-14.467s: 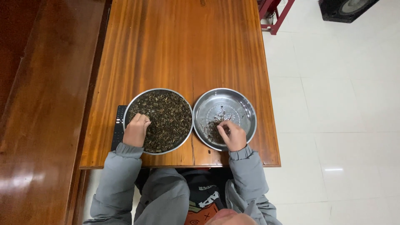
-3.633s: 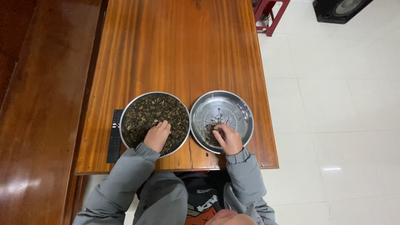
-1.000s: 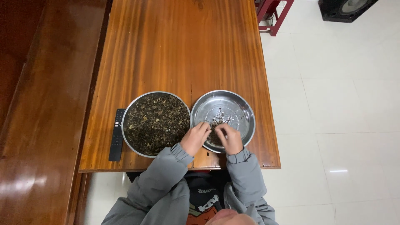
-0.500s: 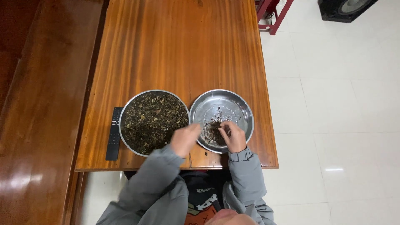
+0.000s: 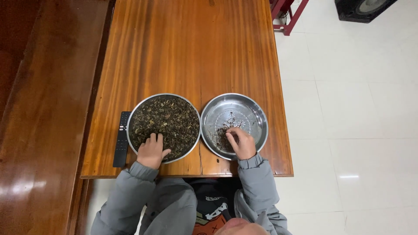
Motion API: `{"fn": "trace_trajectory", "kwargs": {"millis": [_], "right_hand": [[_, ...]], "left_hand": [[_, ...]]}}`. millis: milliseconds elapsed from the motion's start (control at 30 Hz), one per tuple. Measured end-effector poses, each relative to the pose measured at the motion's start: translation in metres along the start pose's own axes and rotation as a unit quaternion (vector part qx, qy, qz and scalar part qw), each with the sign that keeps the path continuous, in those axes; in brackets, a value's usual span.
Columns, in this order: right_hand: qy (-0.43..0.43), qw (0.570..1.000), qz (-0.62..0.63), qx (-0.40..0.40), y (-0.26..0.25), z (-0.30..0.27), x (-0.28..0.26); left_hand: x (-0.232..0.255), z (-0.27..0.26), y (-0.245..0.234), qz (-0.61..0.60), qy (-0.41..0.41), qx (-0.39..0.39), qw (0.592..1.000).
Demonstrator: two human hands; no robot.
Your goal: Sorting dried tea leaves by manually picking out stems and debris.
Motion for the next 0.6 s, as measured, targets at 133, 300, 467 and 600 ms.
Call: {"fn": "trace_trajectory", "kwargs": {"millis": [133, 300, 467, 600], "right_hand": [[-0.006, 1.0, 0.002, -0.014, 0.001, -0.002, 0.003], [-0.008, 1.0, -0.007, -0.002, 0.004, -0.005, 0.009], [-0.021, 0.999, -0.032, -0.014, -0.002, -0.005, -0.003], [-0.044, 0.998, -0.043, -0.01, -0.003, -0.004, -0.005]], "left_hand": [[-0.004, 0.015, 0.014, -0.011, 0.023, 0.028, 0.999], [-0.006, 0.008, -0.014, -0.135, 0.078, 0.08, 0.985], [-0.013, 0.022, -0.021, -0.188, 0.083, 0.155, 0.966], [-0.022, 0.044, -0.034, -0.301, 0.114, 0.213, 0.922]]}}
Point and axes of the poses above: each hand's wrist, its own z-axis towards the middle knuckle, its own y-axis out of the palm, x = y × z, the point moved 3 cm from there along z, towards the middle knuckle, and after that the axes turned 7 degrees about x, right-handed, at the moved point
